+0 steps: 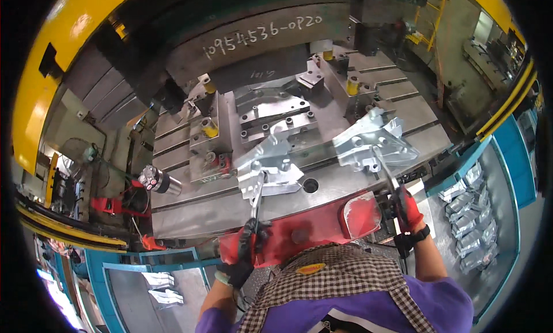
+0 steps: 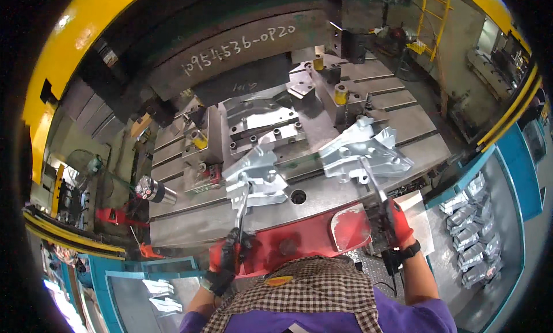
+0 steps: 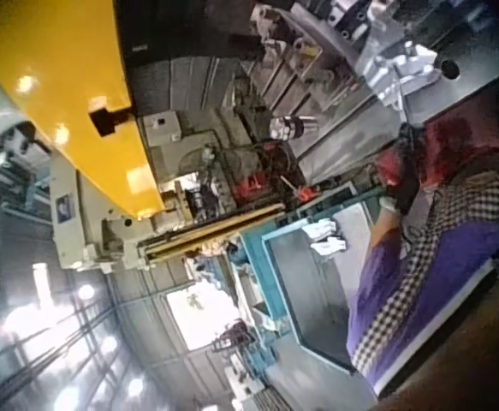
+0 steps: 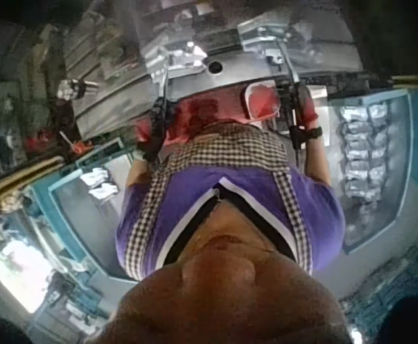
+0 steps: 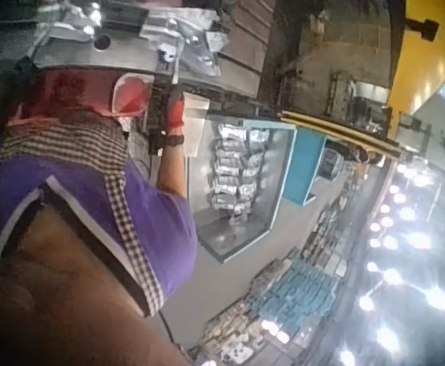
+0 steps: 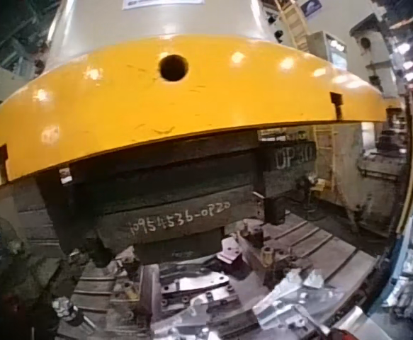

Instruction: Operating a heavy industrial press to shape or cut metal components.

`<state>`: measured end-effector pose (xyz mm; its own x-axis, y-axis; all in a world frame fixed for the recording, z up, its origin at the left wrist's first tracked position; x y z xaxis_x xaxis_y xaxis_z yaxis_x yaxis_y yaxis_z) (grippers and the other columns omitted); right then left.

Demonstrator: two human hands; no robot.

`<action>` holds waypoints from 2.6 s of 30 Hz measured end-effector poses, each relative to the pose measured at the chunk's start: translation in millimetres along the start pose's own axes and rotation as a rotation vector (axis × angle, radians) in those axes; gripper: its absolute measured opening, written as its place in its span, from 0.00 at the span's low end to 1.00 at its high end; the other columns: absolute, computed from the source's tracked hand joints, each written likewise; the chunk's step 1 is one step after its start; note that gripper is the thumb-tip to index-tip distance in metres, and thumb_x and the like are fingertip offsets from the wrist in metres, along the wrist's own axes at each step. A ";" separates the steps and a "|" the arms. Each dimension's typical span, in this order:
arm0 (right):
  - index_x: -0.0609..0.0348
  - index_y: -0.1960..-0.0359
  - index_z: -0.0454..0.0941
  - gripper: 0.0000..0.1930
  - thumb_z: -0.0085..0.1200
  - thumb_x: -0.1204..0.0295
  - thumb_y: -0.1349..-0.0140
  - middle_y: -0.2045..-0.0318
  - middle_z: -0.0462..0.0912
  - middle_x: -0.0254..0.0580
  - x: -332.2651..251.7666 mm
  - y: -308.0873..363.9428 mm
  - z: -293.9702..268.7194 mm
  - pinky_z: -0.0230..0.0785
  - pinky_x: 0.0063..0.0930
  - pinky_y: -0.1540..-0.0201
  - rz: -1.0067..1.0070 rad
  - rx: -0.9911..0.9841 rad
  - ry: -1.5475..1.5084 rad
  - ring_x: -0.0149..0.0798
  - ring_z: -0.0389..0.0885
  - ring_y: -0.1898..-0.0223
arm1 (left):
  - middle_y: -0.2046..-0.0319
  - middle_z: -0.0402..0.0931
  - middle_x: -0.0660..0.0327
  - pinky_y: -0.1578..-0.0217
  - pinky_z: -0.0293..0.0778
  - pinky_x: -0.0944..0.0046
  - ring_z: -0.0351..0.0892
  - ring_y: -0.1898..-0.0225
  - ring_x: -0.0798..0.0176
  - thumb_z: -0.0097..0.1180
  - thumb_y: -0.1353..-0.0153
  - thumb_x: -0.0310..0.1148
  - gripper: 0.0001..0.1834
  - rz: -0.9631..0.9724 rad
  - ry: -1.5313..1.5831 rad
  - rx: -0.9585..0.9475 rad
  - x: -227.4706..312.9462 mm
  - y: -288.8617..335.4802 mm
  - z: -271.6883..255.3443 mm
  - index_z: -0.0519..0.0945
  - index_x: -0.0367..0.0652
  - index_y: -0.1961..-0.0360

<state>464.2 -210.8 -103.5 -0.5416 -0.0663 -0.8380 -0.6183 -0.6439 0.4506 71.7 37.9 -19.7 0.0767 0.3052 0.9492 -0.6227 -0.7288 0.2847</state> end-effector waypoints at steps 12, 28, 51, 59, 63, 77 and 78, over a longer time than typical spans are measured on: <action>0.47 0.57 0.74 0.23 0.41 0.43 0.36 0.72 0.76 0.31 -24.6 -98.5 307.7 0.64 0.27 0.68 0.059 -0.369 -0.099 0.29 0.73 0.72 | 0.63 0.71 0.67 0.62 0.66 0.76 0.68 0.64 0.75 0.37 0.30 0.46 0.24 -0.038 -0.059 -0.123 -23.4 10.8 -15.3 0.70 0.38 0.45; 0.64 0.46 0.68 0.30 0.52 0.51 0.40 0.57 0.79 0.46 -51.0 -132.2 294.6 0.68 0.32 0.56 -0.531 -0.359 0.579 0.39 0.78 0.59 | 0.57 0.74 0.65 0.57 0.70 0.69 0.73 0.58 0.69 0.52 0.38 0.25 0.18 -0.229 -0.106 -0.357 -68.8 48.2 -44.1 0.71 0.40 0.46; 0.53 0.53 0.75 0.25 0.58 0.63 0.57 0.48 0.74 0.50 71.1 74.8 86.1 0.61 0.45 0.41 -0.642 -0.573 1.633 0.53 0.70 0.44 | 0.46 0.72 0.52 0.45 0.65 0.53 0.69 0.45 0.46 0.62 0.54 0.47 0.32 0.004 -1.151 -0.223 -122.2 74.7 -76.3 0.75 0.52 0.46; 0.51 0.52 0.74 0.26 0.58 0.58 0.55 0.47 0.73 0.49 81.1 68.2 80.6 0.61 0.44 0.41 -0.625 -0.564 1.677 0.52 0.68 0.43 | 0.46 0.72 0.53 0.44 0.64 0.55 0.68 0.43 0.49 0.63 0.54 0.48 0.34 0.035 -1.160 -0.234 -134.7 73.2 -80.5 0.72 0.47 0.45; 0.50 0.48 0.72 0.28 0.58 0.57 0.54 0.45 0.72 0.48 94.7 60.5 70.2 0.60 0.44 0.41 -0.704 -0.553 1.644 0.51 0.67 0.41 | 0.46 0.72 0.53 0.45 0.65 0.56 0.69 0.43 0.49 0.64 0.53 0.48 0.34 0.129 -1.236 -0.262 -116.7 72.0 -64.6 0.72 0.44 0.46; 0.49 0.47 0.73 0.26 0.57 0.55 0.47 0.53 0.77 0.48 40.3 99.7 74.1 0.68 0.41 0.48 -0.352 -0.536 1.324 0.49 0.75 0.50 | 0.56 0.77 0.56 0.57 0.71 0.61 0.74 0.56 0.58 0.54 0.42 0.48 0.25 -0.307 -0.724 -0.295 -112.4 60.8 -70.3 0.75 0.43 0.49; 0.51 0.47 0.72 0.26 0.56 0.54 0.46 0.55 0.79 0.47 50.7 94.6 66.2 0.68 0.40 0.49 -0.293 -0.518 1.161 0.48 0.76 0.52 | 0.58 0.77 0.58 0.60 0.71 0.63 0.74 0.59 0.61 0.52 0.40 0.47 0.23 -0.084 -0.646 -0.249 -119.1 35.4 -90.9 0.76 0.43 0.50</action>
<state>340.6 -224.6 -83.0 0.5410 -0.3223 -0.7768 -0.1982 -0.9465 0.2547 -30.3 31.4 -134.9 0.5321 -0.1274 0.8370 -0.7486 -0.5327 0.3948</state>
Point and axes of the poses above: each hand's wrist, its own y-axis away from the middle knuckle, its own z-axis out of the palm, x = y × z, the point moved 8 cm from there along -y, towards the middle knuckle
